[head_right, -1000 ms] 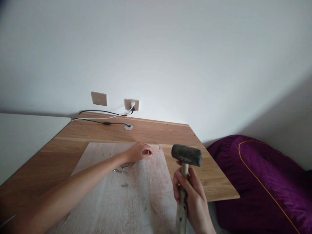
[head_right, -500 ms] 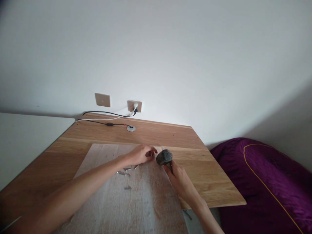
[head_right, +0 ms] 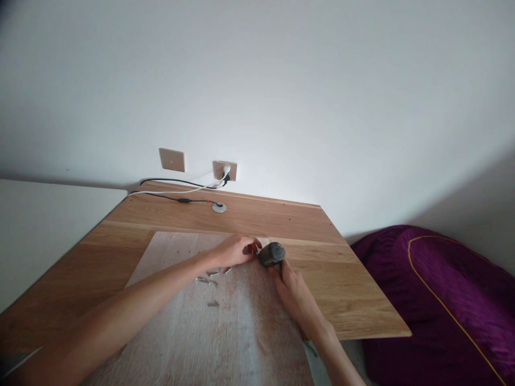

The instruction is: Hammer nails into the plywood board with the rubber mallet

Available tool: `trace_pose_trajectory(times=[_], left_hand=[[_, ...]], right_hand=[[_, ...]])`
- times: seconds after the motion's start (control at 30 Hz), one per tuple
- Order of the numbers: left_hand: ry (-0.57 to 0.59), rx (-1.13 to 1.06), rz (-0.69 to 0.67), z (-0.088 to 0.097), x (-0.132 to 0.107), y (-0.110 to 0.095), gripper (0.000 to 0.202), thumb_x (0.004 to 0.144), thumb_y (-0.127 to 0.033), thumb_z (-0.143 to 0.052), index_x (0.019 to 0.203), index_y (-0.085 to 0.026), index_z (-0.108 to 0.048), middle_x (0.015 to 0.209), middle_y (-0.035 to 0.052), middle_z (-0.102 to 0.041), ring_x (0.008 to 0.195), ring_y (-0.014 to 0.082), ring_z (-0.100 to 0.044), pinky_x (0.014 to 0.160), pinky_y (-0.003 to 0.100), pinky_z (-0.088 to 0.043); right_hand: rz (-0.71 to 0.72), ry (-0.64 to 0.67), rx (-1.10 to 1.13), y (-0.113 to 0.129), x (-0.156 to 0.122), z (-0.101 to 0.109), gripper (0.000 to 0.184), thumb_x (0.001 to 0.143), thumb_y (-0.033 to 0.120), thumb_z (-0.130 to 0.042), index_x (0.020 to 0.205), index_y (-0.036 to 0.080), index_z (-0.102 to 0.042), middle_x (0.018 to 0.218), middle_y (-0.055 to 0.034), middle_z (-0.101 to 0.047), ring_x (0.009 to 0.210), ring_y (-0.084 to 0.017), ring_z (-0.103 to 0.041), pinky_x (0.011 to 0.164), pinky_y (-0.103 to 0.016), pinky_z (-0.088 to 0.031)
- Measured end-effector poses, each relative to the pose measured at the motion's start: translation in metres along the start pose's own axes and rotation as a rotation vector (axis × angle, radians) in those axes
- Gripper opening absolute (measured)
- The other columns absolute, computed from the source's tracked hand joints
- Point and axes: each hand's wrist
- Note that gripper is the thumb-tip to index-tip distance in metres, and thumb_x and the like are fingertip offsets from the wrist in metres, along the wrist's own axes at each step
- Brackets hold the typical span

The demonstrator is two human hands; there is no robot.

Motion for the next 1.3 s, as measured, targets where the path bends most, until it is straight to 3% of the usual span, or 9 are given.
trace_pose_trajectory(times=[0.63, 1.0, 1.3], left_hand=[[0.041, 0.04, 0.004, 0.0052, 0.0001, -0.0014, 0.025, 0.08, -0.012, -0.071, 0.104, -0.015, -0.078, 0.095, 0.0069, -0.079, 0.084, 0.0204, -0.072, 0.073, 0.026, -0.048], [-0.021, 0.034, -0.084, 0.0076, -0.0011, -0.0038, 0.017, 0.081, -0.013, -0.072, 0.097, -0.018, -0.075, 0.11, 0.0064, -0.067, 0.105, 0.0221, -0.068, 0.097, 0.032, -0.051], [-0.028, 0.017, -0.105, 0.0061, -0.0003, -0.0007, 0.013, 0.082, -0.013, -0.071, 0.094, -0.018, -0.074, 0.108, 0.0054, -0.066, 0.105, 0.0217, -0.068, 0.099, 0.033, -0.052]], right_hand=[[-0.02, 0.022, -0.129, 0.002, -0.0095, -0.0074, 0.03, 0.103, 0.042, -0.033, 0.109, 0.021, -0.053, 0.09, -0.0159, -0.077, 0.085, -0.035, -0.075, 0.067, -0.035, -0.043], [-0.019, 0.016, -0.161, -0.0013, -0.0088, -0.0086, 0.027, 0.105, 0.037, -0.034, 0.111, 0.02, -0.054, 0.09, -0.015, -0.077, 0.083, -0.032, -0.076, 0.065, -0.032, -0.044], [-0.022, 0.028, -0.195, -0.0003, -0.0091, -0.0088, 0.028, 0.106, 0.039, -0.032, 0.11, 0.02, -0.052, 0.088, -0.0151, -0.077, 0.08, -0.032, -0.075, 0.061, -0.031, -0.04]])
Point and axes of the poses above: each hand's wrist, its own x-axis towards the middle knuckle, its own z-axis out of the back of the hand, y = z × x
